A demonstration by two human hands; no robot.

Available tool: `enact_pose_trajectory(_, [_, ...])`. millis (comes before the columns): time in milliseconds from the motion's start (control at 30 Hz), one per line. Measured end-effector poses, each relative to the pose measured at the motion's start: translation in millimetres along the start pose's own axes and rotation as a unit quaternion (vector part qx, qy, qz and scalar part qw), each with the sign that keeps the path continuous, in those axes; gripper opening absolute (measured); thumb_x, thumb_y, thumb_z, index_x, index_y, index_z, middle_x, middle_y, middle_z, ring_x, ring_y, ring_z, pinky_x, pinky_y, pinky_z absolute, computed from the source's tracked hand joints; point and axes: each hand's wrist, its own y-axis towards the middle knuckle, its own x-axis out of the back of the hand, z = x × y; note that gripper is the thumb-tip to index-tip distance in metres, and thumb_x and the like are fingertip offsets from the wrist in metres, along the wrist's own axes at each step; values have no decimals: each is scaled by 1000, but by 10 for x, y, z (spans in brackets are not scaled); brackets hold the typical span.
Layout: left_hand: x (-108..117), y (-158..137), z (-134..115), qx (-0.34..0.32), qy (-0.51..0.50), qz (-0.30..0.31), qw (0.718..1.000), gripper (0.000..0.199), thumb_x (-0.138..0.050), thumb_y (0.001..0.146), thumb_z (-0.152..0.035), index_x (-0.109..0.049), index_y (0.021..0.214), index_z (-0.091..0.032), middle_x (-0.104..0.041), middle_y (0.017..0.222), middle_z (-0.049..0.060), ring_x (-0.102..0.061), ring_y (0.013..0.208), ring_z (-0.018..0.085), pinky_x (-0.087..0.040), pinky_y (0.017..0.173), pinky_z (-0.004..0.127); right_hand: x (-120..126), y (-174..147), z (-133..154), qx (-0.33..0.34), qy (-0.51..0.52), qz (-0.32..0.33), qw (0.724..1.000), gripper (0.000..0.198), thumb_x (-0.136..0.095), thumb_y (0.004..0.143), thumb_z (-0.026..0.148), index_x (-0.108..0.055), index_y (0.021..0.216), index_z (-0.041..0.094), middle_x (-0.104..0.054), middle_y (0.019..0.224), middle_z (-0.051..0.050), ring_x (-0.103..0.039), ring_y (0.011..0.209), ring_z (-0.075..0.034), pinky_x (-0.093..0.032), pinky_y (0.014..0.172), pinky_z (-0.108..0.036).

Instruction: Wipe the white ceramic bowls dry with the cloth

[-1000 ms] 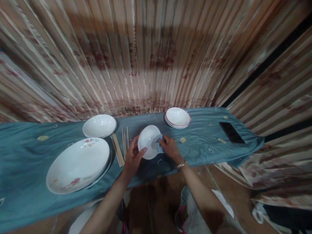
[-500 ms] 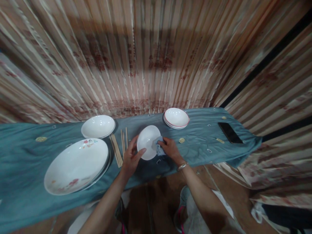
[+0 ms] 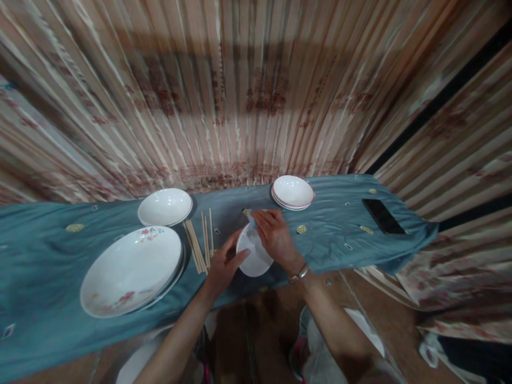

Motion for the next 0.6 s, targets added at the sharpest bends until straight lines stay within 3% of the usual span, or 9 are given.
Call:
enact_pose_trajectory(100, [11,-5,60,10,5,-11,1000,64,-71,75,-43,-56,130,-13,-70,118,13,-66,108,31,-51,94,43,25,23,174,57,7,28,998,34,-49,95,17,-60,126,12,-66,120,-11,-49,107,-26,-45,98,-40])
enact_pose_trajectory(200, [20,-2,96,4,7,-9,1000,65,-70,76,-42,-54,132,-13,-69,121,13,-65,111,30,-49,97,44,18,21,214,68,14,49,996,34,-51,94,18,-60,126,13,-65,122,-12,-48,111,-27,-44,99,-42])
enact_pose_trajectory(433, [12,12,5,-35,36,12,999,57,-69,79,-38,-57,131,-18,-66,127,9,-63,114,26,-48,99,40,-54,1,-50,-22,62,4,998,36,-47,91,12,-63,123,17,-67,118,-11,-54,106,-25,-44,97,-43])
enact_pose_trajectory(600, [-8,7,-38,-33,41,2,999,58,-71,77,-38,-58,130,-17,-67,126,9,-62,115,27,-48,99,39,-99,-49,-214,-105,98,-7,990,33,-50,89,18,-66,117,19,-71,108,-9,-58,98,-25,-46,92,-40])
